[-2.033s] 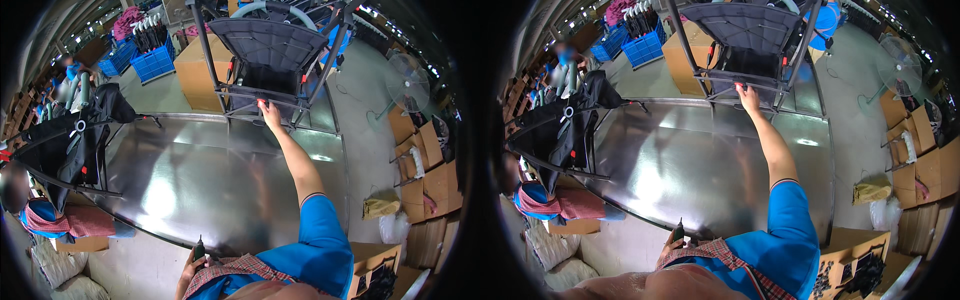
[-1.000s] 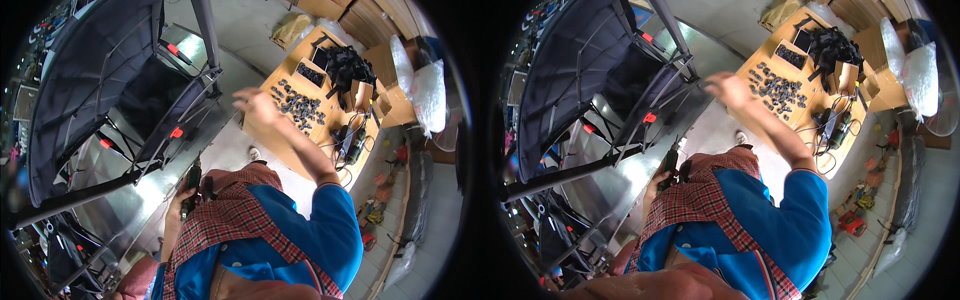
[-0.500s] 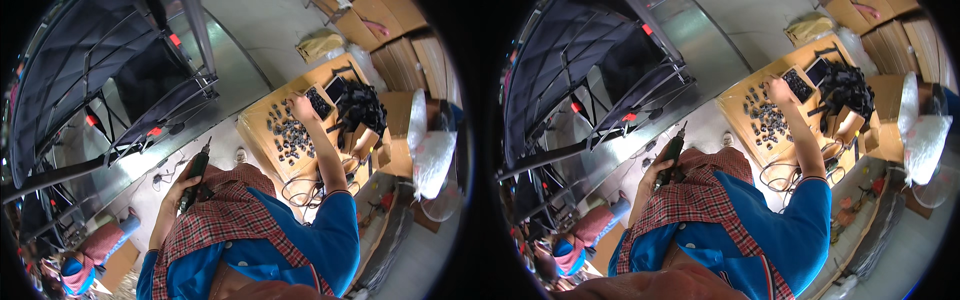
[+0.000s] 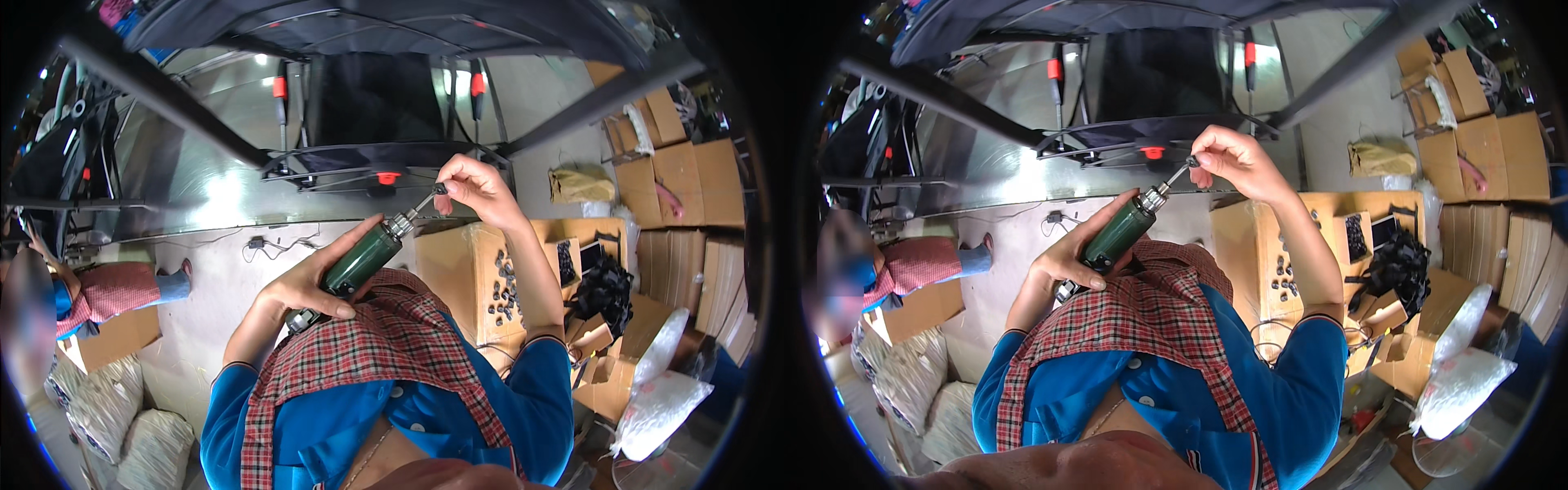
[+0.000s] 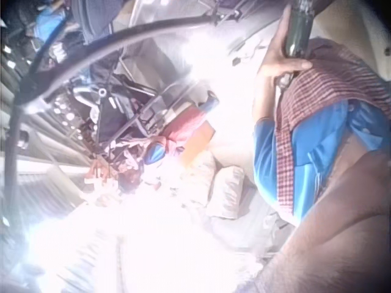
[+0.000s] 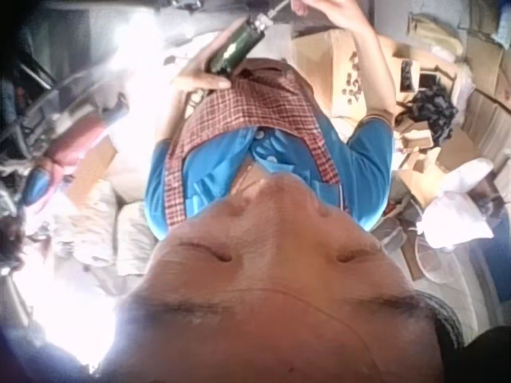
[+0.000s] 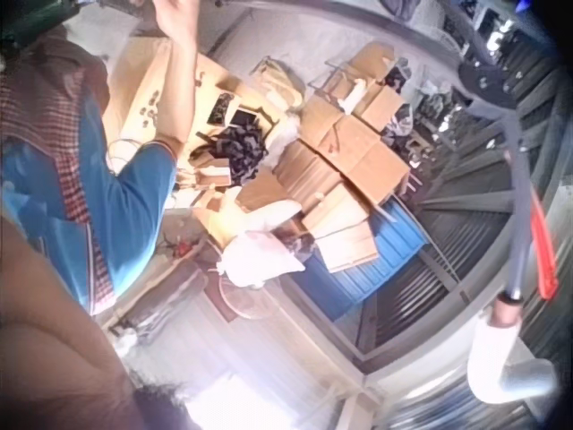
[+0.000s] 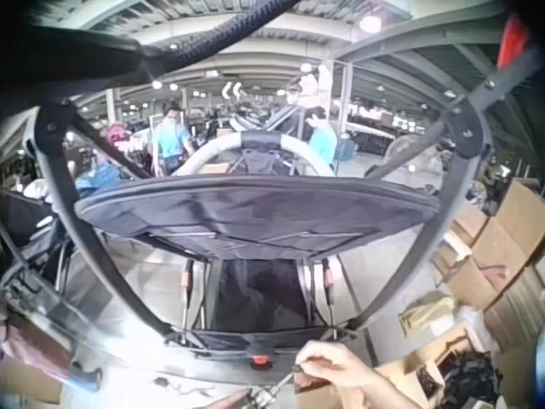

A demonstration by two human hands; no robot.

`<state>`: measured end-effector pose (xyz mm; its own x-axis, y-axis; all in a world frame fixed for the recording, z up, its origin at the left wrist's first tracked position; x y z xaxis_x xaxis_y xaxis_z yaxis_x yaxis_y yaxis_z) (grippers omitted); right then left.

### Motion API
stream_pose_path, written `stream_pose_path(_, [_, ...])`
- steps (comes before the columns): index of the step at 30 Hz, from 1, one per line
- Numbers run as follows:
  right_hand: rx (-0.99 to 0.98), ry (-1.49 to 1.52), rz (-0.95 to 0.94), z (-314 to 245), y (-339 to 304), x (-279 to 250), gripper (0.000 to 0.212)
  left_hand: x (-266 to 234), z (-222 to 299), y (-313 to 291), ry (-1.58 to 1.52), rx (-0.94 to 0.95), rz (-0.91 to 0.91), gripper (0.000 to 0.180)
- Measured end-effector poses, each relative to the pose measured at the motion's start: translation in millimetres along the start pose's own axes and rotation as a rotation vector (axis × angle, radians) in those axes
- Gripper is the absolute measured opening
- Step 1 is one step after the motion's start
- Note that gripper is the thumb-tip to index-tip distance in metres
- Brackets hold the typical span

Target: The person uses a corded electric screwdriver to attach fabric components to a stroller frame. They repeatedly pick up screws, position the fabric, and drive screws into the frame at multiple locations while working at a metal table.

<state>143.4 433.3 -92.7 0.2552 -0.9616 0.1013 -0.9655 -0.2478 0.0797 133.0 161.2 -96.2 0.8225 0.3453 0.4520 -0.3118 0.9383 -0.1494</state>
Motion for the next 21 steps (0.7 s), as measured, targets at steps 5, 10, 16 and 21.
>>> stream_pose_path(5, [0.023, -0.039, -0.082, 2.5, 47.7, 28.6, 0.015, -34.2, 4.9, -30.7, -0.031, 0.058, 0.026, 0.120])
stream_pose_path(10, [0.071, -0.046, -0.089, 8.8, 79.9, 51.6, 0.016, -60.8, 13.9, -51.5, -0.031, 0.069, 0.028, 0.119])
stream_pose_path(16, [0.091, -0.023, -0.139, 8.3, 99.8, 57.0, 0.014, -70.5, 20.5, -57.5, -0.011, 0.118, 0.036, 0.118])
stream_pose_path(21, [0.059, -0.010, -0.187, -0.4, 111.3, 51.3, 0.012, -70.5, 22.2, -50.9, -0.012, 0.165, 0.040, 0.118])
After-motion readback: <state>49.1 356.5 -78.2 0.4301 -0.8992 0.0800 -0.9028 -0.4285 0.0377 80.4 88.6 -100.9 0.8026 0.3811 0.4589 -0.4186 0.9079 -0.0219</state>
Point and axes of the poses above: each hand's wrist, its own y-axis towards the middle knuckle, its own x-axis out of the palm, z = x × y, the point moved 4 cm from there along y, towards the middle knuckle, and after that the axes turned 1 degree about z, right-handed, at the moved point
